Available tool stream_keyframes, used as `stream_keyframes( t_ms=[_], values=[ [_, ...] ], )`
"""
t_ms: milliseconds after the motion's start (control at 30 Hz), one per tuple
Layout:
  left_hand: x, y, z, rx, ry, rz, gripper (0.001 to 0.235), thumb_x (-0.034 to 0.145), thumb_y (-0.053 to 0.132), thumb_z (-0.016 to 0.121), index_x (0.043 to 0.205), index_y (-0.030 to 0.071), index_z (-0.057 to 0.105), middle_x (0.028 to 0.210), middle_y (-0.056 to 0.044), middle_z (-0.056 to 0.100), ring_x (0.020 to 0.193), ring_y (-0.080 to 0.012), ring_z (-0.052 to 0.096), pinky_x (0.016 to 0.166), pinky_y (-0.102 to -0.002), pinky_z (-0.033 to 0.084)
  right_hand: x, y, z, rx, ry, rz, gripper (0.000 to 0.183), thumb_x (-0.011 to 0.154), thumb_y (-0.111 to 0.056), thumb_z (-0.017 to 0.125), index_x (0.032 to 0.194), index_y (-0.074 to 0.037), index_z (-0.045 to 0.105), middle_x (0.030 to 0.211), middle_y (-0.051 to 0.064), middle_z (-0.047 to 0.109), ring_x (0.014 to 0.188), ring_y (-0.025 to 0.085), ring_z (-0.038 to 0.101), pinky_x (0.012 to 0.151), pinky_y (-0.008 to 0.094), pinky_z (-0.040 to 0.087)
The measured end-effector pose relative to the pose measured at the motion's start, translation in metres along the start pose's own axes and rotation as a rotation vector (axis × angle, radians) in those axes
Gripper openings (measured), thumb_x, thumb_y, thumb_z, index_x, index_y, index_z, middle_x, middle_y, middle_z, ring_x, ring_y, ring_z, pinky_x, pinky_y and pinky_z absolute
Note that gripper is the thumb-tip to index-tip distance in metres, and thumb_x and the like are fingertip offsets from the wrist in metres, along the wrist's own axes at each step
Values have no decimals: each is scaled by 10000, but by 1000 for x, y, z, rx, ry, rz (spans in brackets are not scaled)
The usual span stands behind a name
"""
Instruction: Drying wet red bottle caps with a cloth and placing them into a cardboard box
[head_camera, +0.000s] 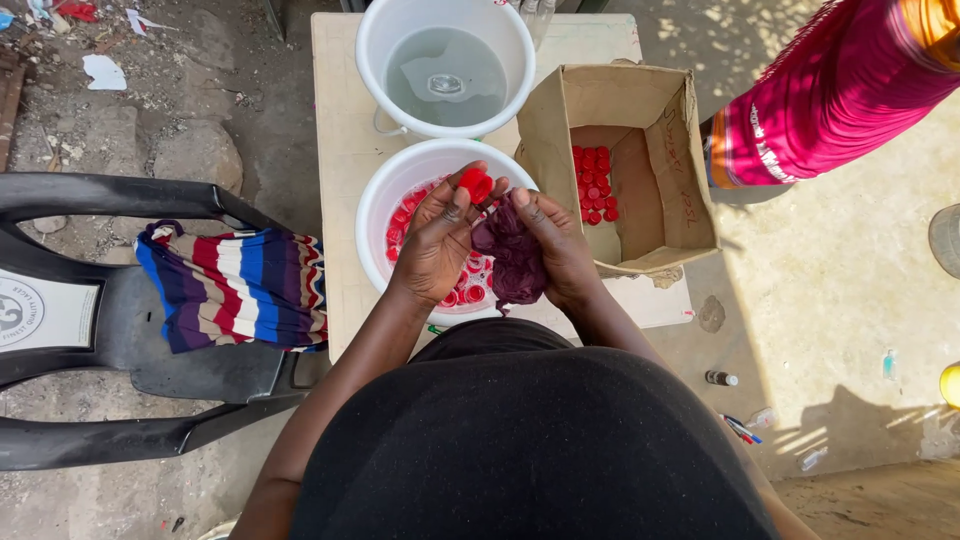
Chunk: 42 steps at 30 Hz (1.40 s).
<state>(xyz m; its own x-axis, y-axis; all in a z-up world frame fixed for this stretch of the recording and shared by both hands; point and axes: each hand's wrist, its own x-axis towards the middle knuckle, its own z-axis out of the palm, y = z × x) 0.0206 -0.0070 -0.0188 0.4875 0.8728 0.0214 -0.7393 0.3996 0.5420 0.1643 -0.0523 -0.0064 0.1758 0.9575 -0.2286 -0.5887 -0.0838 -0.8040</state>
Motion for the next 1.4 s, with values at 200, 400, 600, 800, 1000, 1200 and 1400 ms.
stream_keyframes(
  t_ms=[200, 400, 600, 800, 1000, 1200, 1400],
  values=[
    [5, -12, -21, 186, 111, -68, 386, 946, 172, 756, 1287, 61, 613, 1128, -90, 723, 1101, -192, 701, 986, -344, 576, -5, -8, -15, -674, -82, -511, 320, 799, -63, 900, 1028, -38, 678, 1024, 95, 655, 1094, 194, 611, 1034, 369, 438],
    [11, -32, -44, 313, 56, -124, 460, 925, 162, 782, 1314, 73, 552, 1030, -83, 676, 927, -217, 741, 864, -375, 624, -9, -5, -5, -660, -48, -561, 355, 808, -51, 860, 1144, -46, 746, 971, 129, 721, 956, 157, 649, 910, 346, 519],
    [-1, -29, 1, -208, 210, -544, 704, 892, 667, 595, 1208, 41, 650, 950, -150, 745, 829, -300, 764, 723, -539, 655, -2, -15, 0, -750, -200, -734, 337, 937, -166, 783, 1248, -77, 692, 1228, 87, 709, 1215, 290, 628, 1090, 443, 415],
    [16, -38, -21, -235, 366, -549, 371, 872, 397, 671, 1013, 56, 702, 865, -134, 739, 783, -325, 741, 681, -550, 624, -9, -31, -5, -809, -102, -541, 375, 893, -272, 844, 1250, -208, 747, 1175, 119, 584, 1228, 320, 599, 1046, 444, 467],
    [6, -39, -37, -116, 540, -513, 478, 805, 504, 602, 1073, 119, 694, 968, -116, 677, 849, -364, 665, 504, -360, 412, 49, -88, -102, -687, 308, -491, 273, 898, -35, 698, 1144, -150, 718, 983, -34, 667, 703, 15, 465, 656, 157, 485],
    [3, -37, -40, -75, 667, -478, 595, 818, 569, 548, 1213, 133, 639, 1030, -127, 672, 843, -331, 656, 462, -309, 376, 131, -73, -203, -639, 459, 14, 220, 817, -33, 664, 990, -137, 576, 767, 40, 655, 633, 136, 652, 641, 285, 562],
    [11, -27, -6, -61, 652, -452, 396, 794, 472, 603, 931, 119, 718, 915, -152, 760, 786, -364, 737, 525, -362, 472, 235, 39, -325, -1052, 325, 132, 334, 708, -128, 882, 892, -105, 604, 709, 110, 669, 507, 165, 677, 493, 286, 501]
  ],
)
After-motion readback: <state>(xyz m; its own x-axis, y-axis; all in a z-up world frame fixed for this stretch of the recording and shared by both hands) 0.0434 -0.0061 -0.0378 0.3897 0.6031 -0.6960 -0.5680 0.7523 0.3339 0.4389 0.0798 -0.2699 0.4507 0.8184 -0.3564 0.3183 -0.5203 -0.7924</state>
